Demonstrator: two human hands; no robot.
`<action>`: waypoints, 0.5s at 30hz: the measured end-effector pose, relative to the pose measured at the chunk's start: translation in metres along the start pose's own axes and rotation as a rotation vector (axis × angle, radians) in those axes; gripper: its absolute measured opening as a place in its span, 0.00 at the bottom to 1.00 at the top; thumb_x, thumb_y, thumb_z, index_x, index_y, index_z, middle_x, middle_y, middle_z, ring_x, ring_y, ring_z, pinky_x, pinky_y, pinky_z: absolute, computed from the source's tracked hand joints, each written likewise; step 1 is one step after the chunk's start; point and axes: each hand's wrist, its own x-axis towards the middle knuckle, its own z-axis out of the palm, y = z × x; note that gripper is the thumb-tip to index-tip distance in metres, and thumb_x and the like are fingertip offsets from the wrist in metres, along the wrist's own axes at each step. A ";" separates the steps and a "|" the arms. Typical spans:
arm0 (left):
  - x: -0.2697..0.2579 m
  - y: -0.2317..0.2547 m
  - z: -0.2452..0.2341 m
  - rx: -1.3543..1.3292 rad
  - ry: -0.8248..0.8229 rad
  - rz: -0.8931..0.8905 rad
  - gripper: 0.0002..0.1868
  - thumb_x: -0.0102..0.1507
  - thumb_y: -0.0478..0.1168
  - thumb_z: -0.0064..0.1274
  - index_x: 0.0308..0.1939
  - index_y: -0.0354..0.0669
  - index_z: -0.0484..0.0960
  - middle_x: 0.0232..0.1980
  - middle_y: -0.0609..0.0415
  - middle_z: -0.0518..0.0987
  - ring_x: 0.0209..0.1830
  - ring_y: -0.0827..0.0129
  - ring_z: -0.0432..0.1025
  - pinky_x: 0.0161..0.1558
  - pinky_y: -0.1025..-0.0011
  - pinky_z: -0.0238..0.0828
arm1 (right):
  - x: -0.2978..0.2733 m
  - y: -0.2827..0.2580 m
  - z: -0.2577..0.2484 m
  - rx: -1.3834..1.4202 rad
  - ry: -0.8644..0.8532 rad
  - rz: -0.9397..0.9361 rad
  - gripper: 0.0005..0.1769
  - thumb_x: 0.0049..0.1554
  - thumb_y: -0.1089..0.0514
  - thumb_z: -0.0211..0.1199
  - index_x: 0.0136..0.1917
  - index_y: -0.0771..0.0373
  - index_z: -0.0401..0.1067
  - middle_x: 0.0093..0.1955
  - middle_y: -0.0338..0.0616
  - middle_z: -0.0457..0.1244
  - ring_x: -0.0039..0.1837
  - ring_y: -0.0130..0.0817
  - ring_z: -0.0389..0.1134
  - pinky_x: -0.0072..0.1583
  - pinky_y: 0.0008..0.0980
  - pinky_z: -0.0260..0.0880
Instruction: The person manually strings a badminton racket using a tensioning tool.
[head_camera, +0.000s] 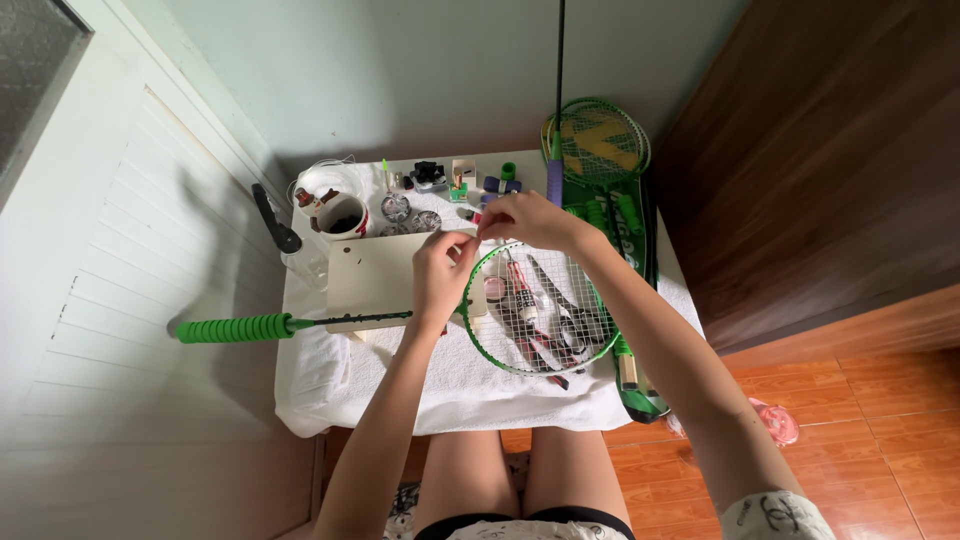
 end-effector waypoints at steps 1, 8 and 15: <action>-0.006 -0.008 0.002 0.001 0.003 -0.001 0.05 0.65 0.40 0.61 0.39 0.43 0.84 0.38 0.57 0.83 0.30 0.73 0.76 0.34 0.70 0.72 | 0.002 0.000 0.001 0.000 -0.001 -0.003 0.17 0.59 0.48 0.64 0.56 0.60 0.78 0.50 0.43 0.73 0.52 0.37 0.75 0.55 0.37 0.73; -0.083 -0.012 -0.027 -0.553 -0.230 -0.468 0.16 0.70 0.47 0.51 0.39 0.37 0.81 0.31 0.58 0.77 0.31 0.75 0.70 0.36 0.75 0.68 | 0.031 0.042 0.029 -0.089 0.029 0.033 0.11 0.65 0.53 0.59 0.53 0.60 0.76 0.51 0.45 0.71 0.52 0.40 0.74 0.55 0.39 0.71; -0.195 -0.057 -0.022 -0.886 -0.268 -0.885 0.16 0.68 0.45 0.49 0.44 0.35 0.83 0.31 0.55 0.74 0.32 0.71 0.67 0.41 0.72 0.67 | 0.038 0.047 0.048 -0.628 -0.106 -0.052 0.09 0.59 0.60 0.60 0.50 0.49 0.78 0.56 0.36 0.64 0.68 0.37 0.58 0.67 0.48 0.50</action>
